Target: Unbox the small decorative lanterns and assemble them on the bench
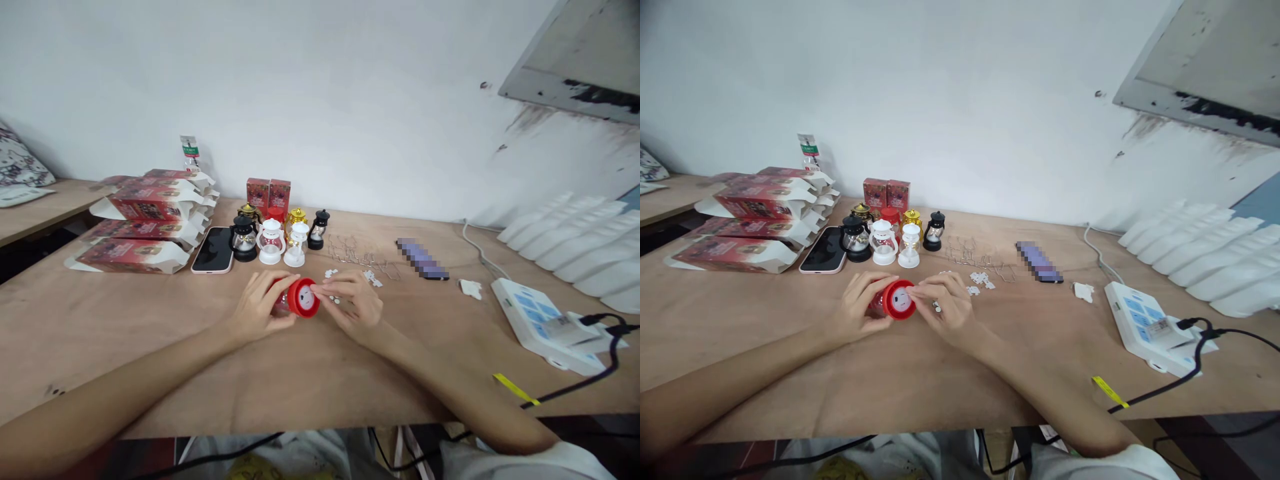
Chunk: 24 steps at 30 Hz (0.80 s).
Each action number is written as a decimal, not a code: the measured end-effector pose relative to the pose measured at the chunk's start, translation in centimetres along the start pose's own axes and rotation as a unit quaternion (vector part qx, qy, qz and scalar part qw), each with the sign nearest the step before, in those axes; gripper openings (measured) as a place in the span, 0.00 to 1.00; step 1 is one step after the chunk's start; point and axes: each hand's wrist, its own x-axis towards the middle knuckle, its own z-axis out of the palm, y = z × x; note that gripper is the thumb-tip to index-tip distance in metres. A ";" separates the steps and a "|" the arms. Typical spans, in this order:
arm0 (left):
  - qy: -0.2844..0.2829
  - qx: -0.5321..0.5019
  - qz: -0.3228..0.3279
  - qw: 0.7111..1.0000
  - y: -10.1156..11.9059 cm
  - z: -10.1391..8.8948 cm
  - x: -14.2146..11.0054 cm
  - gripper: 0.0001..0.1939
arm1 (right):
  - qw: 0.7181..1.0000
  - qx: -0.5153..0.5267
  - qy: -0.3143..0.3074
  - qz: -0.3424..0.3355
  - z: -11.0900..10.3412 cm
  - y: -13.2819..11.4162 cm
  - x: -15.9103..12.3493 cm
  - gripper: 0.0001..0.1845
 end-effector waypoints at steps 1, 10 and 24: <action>0.000 0.001 0.000 1.000 0.0 0.0 0.0 0.27 | 1.000 -0.001 -0.004 -0.002 0.0 0.0 0.0 0.12; 0.000 0.002 -0.003 1.000 0.1 0.0 0.0 0.27 | 0.997 -0.050 -0.009 -0.055 0.3 -0.1 0.3 0.15; 0.015 0.007 -0.001 1.000 0.2 0.0 0.2 0.24 | 0.999 0.014 -0.040 -0.031 1.4 -0.6 -2.1 0.34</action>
